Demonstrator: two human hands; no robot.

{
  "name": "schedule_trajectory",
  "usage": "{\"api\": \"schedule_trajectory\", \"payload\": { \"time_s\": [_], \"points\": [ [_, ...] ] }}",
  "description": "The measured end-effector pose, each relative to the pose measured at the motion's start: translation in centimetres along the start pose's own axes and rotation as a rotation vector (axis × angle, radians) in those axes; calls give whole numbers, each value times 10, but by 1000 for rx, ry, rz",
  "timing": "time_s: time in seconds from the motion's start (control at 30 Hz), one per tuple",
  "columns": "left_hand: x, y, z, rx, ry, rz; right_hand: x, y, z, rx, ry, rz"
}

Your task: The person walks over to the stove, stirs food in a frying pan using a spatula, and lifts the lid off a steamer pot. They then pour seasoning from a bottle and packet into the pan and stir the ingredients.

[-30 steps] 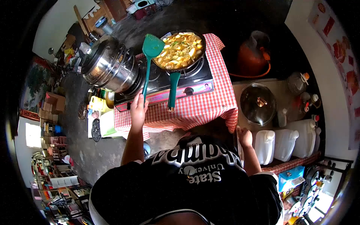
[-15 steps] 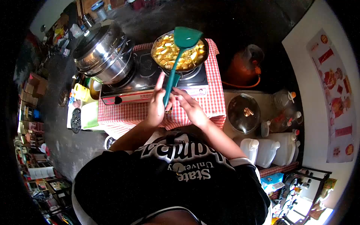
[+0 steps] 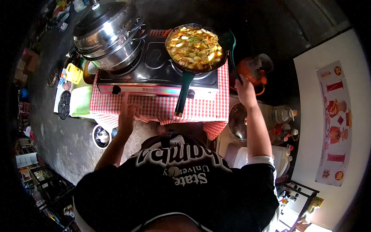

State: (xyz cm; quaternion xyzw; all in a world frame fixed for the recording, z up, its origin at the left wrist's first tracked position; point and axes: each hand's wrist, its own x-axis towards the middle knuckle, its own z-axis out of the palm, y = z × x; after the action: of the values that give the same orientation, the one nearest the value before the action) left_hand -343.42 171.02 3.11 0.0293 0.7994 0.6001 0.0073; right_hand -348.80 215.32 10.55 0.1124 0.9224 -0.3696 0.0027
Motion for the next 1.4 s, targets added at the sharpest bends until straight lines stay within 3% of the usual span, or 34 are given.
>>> {"api": "schedule_trajectory", "payload": {
  "time_s": [0.17, 0.27, 0.47, 0.7, 0.9, 1.1, 1.2, 1.33, 1.4],
  "points": [
    [-23, -4, -13, -25, 143, -73, 59, -3, -4, -481, 115, -83],
    [-19, 7, -10, 15, 137, -62, 122, 22, 10, -556, 18, -135],
    [-16, 8, -18, 43, 113, 69, 166, -34, 40, -535, -142, -114],
    [-13, 7, -15, 103, 123, 55, 137, -105, 60, -795, -153, -105],
    [-5, 15, -10, 67, 102, 67, 102, -100, 51, -946, -175, -208],
    [3, 13, -5, 65, 66, 89, 38, -81, -11, -726, 32, -382],
    [8, 14, 0, 9, 43, 120, 13, -63, -11, -388, 111, -452],
    [22, 25, 7, 112, -19, 165, 0, -29, 11, -334, 186, -321],
    [23, 30, 9, 83, -46, 154, -10, -28, 25, -226, 325, -405]
  ]
}}
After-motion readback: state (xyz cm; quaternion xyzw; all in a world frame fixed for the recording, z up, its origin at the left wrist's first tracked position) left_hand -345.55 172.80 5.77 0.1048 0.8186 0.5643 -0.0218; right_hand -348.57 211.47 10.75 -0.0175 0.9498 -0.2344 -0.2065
